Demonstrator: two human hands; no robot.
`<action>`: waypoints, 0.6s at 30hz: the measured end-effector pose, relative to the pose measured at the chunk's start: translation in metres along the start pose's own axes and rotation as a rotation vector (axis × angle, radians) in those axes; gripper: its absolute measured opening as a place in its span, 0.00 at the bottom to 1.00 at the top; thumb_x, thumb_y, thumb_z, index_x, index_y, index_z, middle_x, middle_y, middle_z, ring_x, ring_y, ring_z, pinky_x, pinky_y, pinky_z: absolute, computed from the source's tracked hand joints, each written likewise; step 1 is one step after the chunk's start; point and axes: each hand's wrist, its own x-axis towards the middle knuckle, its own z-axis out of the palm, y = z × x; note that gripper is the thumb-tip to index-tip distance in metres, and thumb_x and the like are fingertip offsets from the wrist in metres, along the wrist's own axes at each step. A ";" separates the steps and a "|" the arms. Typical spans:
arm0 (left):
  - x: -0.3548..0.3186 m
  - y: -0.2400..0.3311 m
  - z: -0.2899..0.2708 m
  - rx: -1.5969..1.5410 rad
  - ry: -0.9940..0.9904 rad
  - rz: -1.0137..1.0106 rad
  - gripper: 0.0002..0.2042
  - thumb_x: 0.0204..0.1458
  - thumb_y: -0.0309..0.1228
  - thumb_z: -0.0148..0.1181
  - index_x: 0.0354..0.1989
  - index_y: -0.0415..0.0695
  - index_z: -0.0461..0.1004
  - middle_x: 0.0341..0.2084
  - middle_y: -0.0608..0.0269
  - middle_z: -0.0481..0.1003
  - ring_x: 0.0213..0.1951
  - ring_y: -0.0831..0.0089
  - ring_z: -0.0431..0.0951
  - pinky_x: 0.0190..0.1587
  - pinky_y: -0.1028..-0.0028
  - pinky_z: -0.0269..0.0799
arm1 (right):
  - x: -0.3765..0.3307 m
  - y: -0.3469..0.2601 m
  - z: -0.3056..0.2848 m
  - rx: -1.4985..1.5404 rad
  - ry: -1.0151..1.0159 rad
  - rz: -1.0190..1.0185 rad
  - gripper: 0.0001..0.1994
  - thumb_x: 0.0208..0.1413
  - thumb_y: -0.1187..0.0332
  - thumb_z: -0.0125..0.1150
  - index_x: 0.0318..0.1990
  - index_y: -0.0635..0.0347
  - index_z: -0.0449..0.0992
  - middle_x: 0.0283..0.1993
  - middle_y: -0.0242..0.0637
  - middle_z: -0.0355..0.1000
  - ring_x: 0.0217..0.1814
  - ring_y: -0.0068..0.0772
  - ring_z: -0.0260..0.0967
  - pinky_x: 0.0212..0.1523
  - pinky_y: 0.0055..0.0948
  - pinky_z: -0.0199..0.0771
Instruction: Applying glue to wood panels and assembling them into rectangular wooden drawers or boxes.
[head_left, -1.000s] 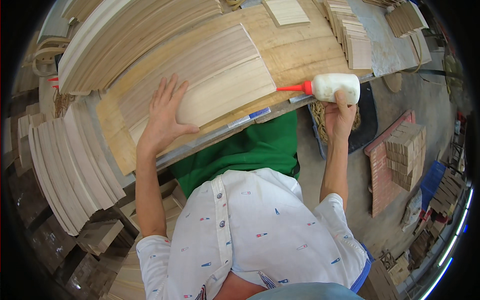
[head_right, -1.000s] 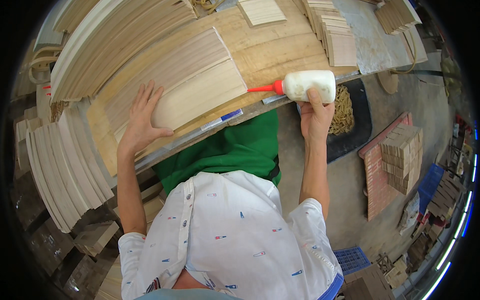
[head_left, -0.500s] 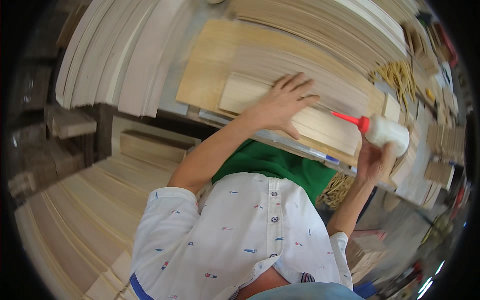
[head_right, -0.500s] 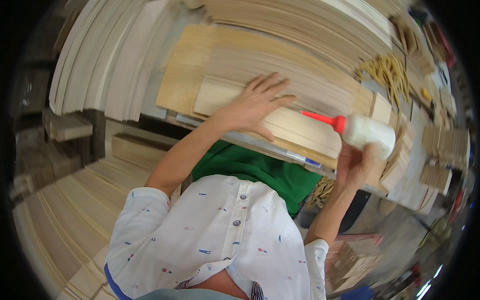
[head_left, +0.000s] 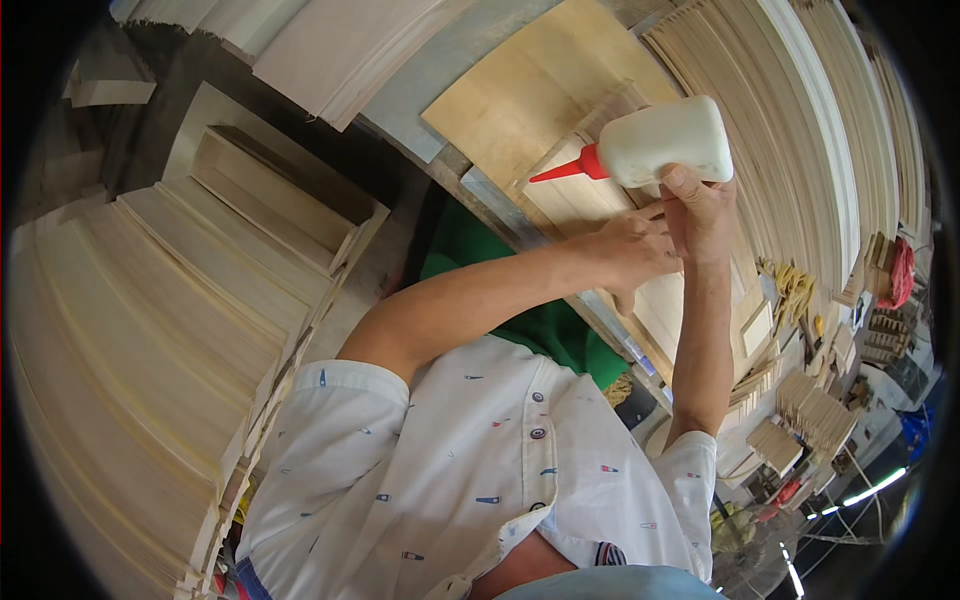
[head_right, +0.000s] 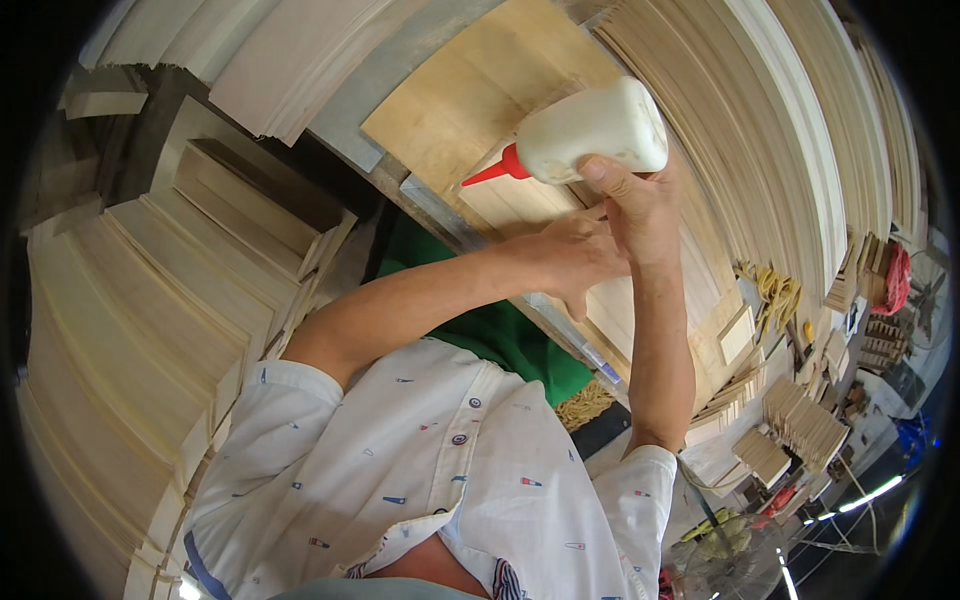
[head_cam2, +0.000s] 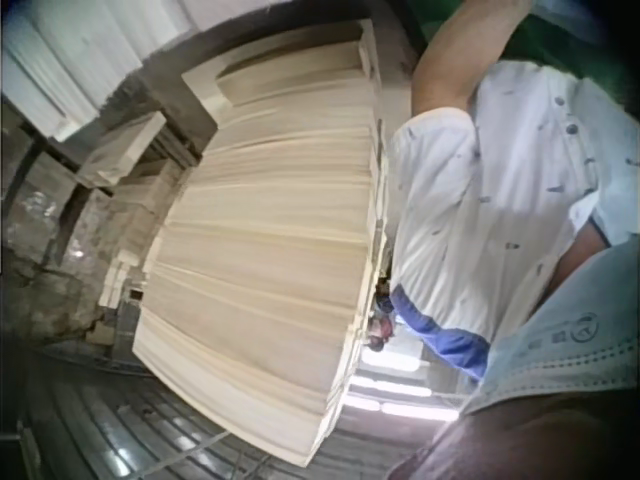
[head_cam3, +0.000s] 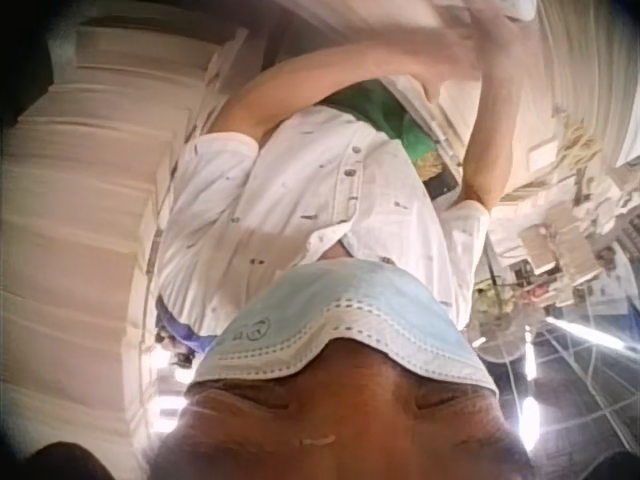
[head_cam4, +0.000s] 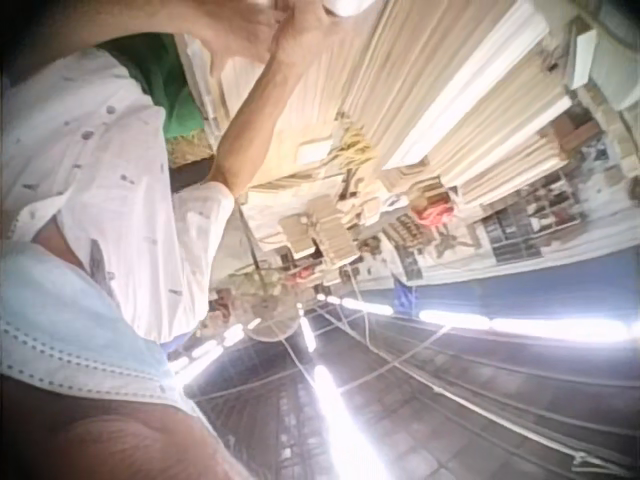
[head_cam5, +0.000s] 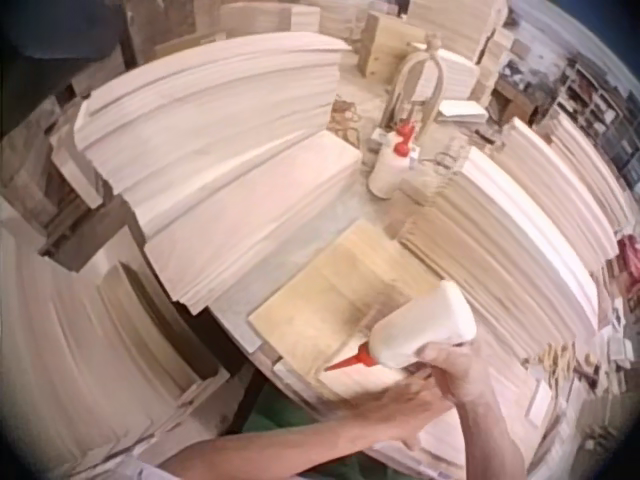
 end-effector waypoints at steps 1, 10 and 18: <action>-0.001 0.000 0.001 -0.007 0.009 -0.007 0.48 0.18 0.41 0.76 0.58 0.48 0.63 0.58 0.58 0.66 0.63 0.60 0.58 0.67 0.58 0.45 | 0.001 -0.001 0.004 -0.006 -0.006 0.011 0.29 0.45 0.71 0.69 0.56 0.67 0.65 0.51 0.43 0.69 0.55 0.38 0.67 0.58 0.39 0.65; -0.001 0.004 -0.005 -0.045 0.062 -0.039 0.45 0.17 0.37 0.75 0.55 0.47 0.66 0.53 0.58 0.69 0.60 0.58 0.63 0.65 0.61 0.50 | 0.004 -0.002 0.010 -0.111 -0.063 0.059 0.31 0.42 0.78 0.69 0.58 0.63 0.65 0.49 0.37 0.72 0.51 0.31 0.70 0.54 0.32 0.69; 0.003 -0.001 0.007 0.094 0.042 -0.027 0.43 0.19 0.47 0.75 0.54 0.52 0.70 0.59 0.59 0.63 0.65 0.59 0.54 0.68 0.57 0.39 | 0.013 -0.004 0.008 -0.126 -0.013 -0.024 0.32 0.41 0.79 0.69 0.58 0.63 0.64 0.49 0.38 0.72 0.51 0.31 0.69 0.55 0.33 0.68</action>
